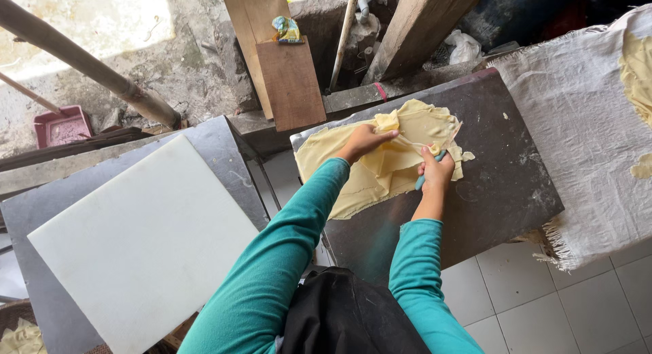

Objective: The person cuts thin sheets of dough into strips and squares using a knife on a white cutting board. The cut pieces are transferred into a woven basket. The person repeats this process with multiple dough sheets throughout the clip.

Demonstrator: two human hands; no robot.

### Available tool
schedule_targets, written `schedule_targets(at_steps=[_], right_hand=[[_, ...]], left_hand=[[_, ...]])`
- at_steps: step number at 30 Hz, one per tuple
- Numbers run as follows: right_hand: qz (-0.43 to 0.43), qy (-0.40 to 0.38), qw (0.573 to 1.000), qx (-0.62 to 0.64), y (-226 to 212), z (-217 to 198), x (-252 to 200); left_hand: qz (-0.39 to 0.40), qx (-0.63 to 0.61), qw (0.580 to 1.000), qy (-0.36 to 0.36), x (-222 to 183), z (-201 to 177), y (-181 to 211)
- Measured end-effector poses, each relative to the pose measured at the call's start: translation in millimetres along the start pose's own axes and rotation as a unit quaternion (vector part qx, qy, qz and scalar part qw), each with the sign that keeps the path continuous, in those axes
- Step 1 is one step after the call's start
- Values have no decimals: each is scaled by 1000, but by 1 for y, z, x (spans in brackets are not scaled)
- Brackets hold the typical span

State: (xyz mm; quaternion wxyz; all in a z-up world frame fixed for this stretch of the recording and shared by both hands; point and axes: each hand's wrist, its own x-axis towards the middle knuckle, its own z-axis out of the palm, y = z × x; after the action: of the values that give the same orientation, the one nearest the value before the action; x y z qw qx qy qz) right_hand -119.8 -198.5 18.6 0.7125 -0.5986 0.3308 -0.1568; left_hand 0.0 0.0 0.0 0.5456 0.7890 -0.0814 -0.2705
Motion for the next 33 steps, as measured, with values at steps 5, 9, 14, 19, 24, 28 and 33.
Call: schedule_targets(at_steps=[5,9,14,19,24,28,33], right_hand=[[-51,42,998,22,6,-26,35],[-69,159,982,-71,1,-56,47],[-323,257,793,-448,-5,-38,17],[-87,-77,988,-104,-27,58,2],[14,-217,976,1,-40,91,1],[-49,-182,982,29,-42,87,4],[-60,-168,983,42,-51,70,0]], left_hand=[[73,80,952,288,-18,-25,43],[39,-213,896,388,-32,-65,31],[107,-347,894,262,-41,-59,2],[68,-358,929,64,-41,-30,20],[210,-269,939,39,-41,-16,41],[245,-244,937,57,-44,-20,36],[141,-305,941,-33,-54,-23,28]])
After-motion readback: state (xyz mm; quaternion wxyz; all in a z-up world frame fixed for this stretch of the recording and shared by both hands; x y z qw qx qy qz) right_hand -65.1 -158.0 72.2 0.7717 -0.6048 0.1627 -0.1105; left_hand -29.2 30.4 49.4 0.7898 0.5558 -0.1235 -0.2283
